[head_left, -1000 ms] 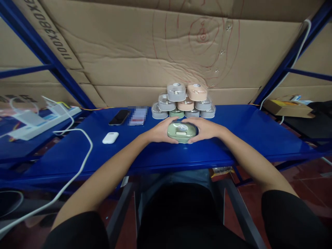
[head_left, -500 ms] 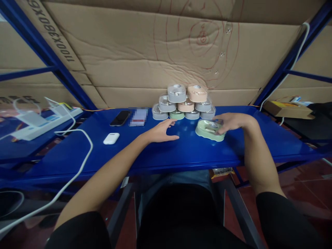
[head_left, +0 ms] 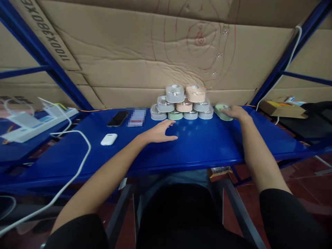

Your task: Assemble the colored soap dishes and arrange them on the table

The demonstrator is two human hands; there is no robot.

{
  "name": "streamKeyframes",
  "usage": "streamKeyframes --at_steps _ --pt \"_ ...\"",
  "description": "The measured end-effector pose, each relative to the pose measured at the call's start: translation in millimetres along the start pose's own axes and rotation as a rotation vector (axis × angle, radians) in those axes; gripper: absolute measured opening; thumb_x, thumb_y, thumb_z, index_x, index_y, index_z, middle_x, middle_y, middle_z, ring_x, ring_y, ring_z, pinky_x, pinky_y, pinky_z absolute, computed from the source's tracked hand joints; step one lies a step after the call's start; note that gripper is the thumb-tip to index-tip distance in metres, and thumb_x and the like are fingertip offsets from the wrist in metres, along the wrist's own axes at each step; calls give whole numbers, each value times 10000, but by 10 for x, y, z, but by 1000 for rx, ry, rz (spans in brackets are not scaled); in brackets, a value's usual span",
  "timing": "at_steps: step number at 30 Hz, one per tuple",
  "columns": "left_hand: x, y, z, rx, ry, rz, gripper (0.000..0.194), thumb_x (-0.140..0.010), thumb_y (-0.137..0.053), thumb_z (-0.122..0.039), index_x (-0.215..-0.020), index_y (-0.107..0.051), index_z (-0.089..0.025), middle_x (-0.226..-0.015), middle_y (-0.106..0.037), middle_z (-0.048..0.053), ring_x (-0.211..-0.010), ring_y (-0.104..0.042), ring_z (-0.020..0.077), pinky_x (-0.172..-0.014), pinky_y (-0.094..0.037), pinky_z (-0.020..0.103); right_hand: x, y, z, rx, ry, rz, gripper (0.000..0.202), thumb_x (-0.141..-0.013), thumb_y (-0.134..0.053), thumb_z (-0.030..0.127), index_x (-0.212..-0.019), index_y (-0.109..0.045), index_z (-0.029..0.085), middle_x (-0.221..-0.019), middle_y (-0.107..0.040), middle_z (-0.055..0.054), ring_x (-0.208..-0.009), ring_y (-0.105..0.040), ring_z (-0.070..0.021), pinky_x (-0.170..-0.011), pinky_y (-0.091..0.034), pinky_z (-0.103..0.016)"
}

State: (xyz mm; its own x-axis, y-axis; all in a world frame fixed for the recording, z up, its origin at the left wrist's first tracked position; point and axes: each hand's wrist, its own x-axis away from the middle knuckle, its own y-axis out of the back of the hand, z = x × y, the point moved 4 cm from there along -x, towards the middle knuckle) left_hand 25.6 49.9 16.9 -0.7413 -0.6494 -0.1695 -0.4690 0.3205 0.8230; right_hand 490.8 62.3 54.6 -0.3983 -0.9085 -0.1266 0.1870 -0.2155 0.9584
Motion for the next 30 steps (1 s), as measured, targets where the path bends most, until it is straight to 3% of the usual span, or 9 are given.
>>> streamKeyframes --at_steps 3,9,12,17,25,30 --pt "6 10 -13 -13 10 5 919 -885 -808 -720 -1611 -576 -208 -1649 -638 233 -1460 -705 425 -1221 -580 586 -15 -160 60 27 -83 4 892 -1077 -564 764 -1642 -602 75 -1595 -649 -364 -1483 -663 -498 -1199 -540 -591" --pt "9 10 -15 -24 -3 6 886 -881 -814 -701 -1586 -599 -210 -1624 -654 228 -1439 -715 421 -1193 -587 572 -10 -291 142 -30 -56 -25 816 -1179 -267 666 -1725 -494 103 -1684 -549 -367 -1592 -570 -487 -1271 -478 -617" --pt "12 7 -18 -35 4 22 896 -891 -806 -710 -1597 -584 -204 -1631 -638 238 -1454 -702 419 -1202 -576 569 -25 -309 154 -38 -22 -15 772 -1194 -271 615 -1726 -482 97 -1691 -553 -355 -1627 -536 -462 -1290 -464 -585" --pt "16 9 -20 -55 13 46 898 -899 -794 -713 -1600 -577 -196 -1658 -614 240 -1474 -684 417 -1205 -571 552 -49 -327 148 -48 -20 -11 865 -1175 -308 702 -1715 -471 46 -1691 -529 -390 -1600 -555 -484 -1298 -451 -592" --pt "16 19 -39 -58 -10 49 858 -907 -793 -708 -1588 -593 -224 -1669 -616 204 -1495 -657 421 -1215 -554 538 -68 -329 142 -55 18 -29 830 -1182 -276 675 -1664 -527 48 -1667 -566 -375 -1574 -578 -464 -1267 -482 -570" --pt "13 14 -56 -59 18 82 885 -907 -771 -702 -1603 -575 -192 -1703 -575 222 -1530 -622 441 -1243 -525 538 -52 -294 168 -43 10 -88 868 -1154 -291 686 -1626 -544 3 -1606 -579 -410 -1547 -567 -528 -1238 -484 -642"
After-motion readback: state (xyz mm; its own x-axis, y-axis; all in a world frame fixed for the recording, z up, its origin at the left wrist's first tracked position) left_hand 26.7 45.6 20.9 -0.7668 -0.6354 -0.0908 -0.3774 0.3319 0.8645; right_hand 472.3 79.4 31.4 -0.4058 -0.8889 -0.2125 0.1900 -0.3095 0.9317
